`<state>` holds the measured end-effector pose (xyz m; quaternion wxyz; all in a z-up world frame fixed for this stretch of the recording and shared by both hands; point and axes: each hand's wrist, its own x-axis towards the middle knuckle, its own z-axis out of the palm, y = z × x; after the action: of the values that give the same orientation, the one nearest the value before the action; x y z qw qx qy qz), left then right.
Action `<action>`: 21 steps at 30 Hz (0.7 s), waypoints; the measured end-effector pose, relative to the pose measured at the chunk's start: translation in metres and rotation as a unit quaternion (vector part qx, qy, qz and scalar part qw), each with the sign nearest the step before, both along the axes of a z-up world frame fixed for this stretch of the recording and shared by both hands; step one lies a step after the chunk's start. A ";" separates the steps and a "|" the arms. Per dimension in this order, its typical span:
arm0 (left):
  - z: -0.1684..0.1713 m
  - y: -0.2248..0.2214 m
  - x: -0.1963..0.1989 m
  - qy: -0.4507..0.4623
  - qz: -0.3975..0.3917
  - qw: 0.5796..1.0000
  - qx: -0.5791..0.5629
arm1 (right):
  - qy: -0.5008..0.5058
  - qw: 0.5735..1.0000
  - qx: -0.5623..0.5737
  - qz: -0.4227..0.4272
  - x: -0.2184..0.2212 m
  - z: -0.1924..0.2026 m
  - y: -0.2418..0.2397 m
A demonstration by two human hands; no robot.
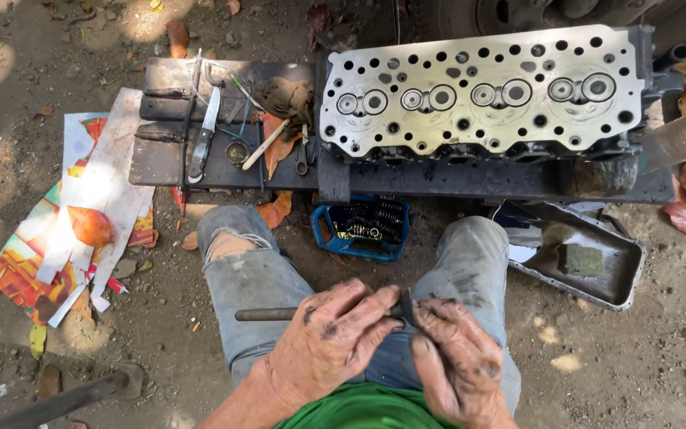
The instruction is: Cleaning and lapping valves on a diesel engine cylinder head.
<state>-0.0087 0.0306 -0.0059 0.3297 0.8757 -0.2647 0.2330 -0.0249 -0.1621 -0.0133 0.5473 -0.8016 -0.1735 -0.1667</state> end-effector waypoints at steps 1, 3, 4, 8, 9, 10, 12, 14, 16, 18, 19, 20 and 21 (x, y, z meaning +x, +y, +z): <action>0.007 0.001 0.004 -0.003 -0.004 1.000 -0.001 | -0.003 1.000 -0.001 -0.004 0.001 -0.002 -0.001; 0.021 0.003 0.010 0.087 -0.053 0.992 -0.076 | 0.042 0.992 0.098 0.065 0.001 -0.005 -0.004; 0.024 0.003 0.010 0.089 -0.057 0.991 -0.077 | 0.043 0.993 0.097 0.060 0.006 -0.003 -0.003; 0.018 0.004 0.008 0.170 -0.133 0.965 -0.148 | 0.149 0.963 0.205 0.096 0.019 0.002 0.000; 0.013 0.003 0.006 0.168 -0.156 0.961 -0.157 | 0.168 0.959 0.177 0.142 0.022 0.004 0.000; 0.016 0.003 0.005 0.170 -0.158 0.960 -0.157 | 0.169 0.959 0.178 0.140 0.021 0.004 0.000; 0.021 0.004 0.004 0.236 -0.221 0.927 -0.191 | 0.224 0.926 0.235 0.195 0.022 0.004 -0.001; 0.019 0.004 0.002 0.246 -0.218 0.921 -0.209 | 0.251 0.899 0.299 0.199 0.023 -0.003 -0.001; 0.020 0.005 -0.001 0.253 -0.212 0.917 -0.225 | 0.276 0.866 0.362 0.206 0.030 -0.016 0.000; 0.025 0.008 -0.001 0.255 -0.227 0.904 -0.256 | 0.271 0.938 0.215 -0.021 0.042 -0.034 0.001; 0.026 0.009 0.000 0.252 -0.230 0.905 -0.255 | 0.268 0.939 0.215 -0.022 0.039 -0.031 -0.002; 0.026 0.010 0.001 0.253 -0.230 0.907 -0.246 | 0.256 0.940 0.227 -0.011 0.036 -0.028 -0.004; 0.027 0.011 -0.002 0.257 -0.224 0.909 -0.241 | 0.251 0.939 0.235 0.006 0.031 -0.025 -0.007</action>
<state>-0.0104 0.0414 0.0216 0.6310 0.7170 -0.2953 -0.0235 0.0059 -0.1691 -0.0379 0.7468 -0.6650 0.0091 0.0072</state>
